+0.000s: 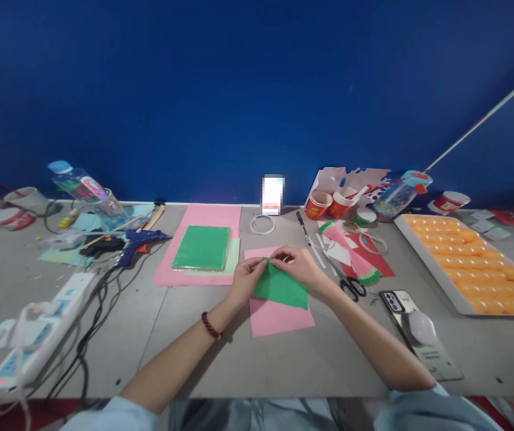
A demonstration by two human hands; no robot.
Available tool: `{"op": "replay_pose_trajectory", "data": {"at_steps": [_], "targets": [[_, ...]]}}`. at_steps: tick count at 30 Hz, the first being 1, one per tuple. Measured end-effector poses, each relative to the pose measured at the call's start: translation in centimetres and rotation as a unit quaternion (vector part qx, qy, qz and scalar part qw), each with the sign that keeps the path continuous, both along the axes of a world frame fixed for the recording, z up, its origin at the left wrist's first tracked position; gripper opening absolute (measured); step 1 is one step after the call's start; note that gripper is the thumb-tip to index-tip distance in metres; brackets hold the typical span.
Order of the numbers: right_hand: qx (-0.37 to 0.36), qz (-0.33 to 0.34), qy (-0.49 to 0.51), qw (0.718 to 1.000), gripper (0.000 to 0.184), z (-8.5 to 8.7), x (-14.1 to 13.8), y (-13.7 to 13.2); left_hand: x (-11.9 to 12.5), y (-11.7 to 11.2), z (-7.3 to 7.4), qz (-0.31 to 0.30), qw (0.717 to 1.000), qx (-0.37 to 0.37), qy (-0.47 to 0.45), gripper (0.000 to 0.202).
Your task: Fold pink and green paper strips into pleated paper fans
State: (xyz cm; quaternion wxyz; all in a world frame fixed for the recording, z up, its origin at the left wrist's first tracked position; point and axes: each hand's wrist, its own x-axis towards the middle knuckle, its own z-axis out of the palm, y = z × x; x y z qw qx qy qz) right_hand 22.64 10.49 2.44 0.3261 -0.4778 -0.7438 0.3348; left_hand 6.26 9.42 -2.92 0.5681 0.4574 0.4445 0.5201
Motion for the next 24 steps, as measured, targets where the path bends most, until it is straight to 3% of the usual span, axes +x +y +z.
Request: {"op": "replay_pose_trajectory", "data": {"at_steps": [12, 19, 24], "targets": [[-0.087, 0.003, 0.051, 0.995, 0.018, -0.4, 0.3, 0.3, -0.1, -0.3, 0.2, -0.011, 0.999, 0.022, 0.046, 0.029], [-0.178, 0.008, 0.132, 0.975, 0.024, -0.4, 0.3, 0.3, -0.1, -0.6, 0.6, 0.005, 0.998, 0.044, 0.045, 0.024], [-0.220, 0.038, 0.135, 0.965, 0.025, 0.4, 0.5, 0.1, -0.2, -0.6, 1.1, -0.066, 0.996, 0.034, 0.055, 0.025]]}}
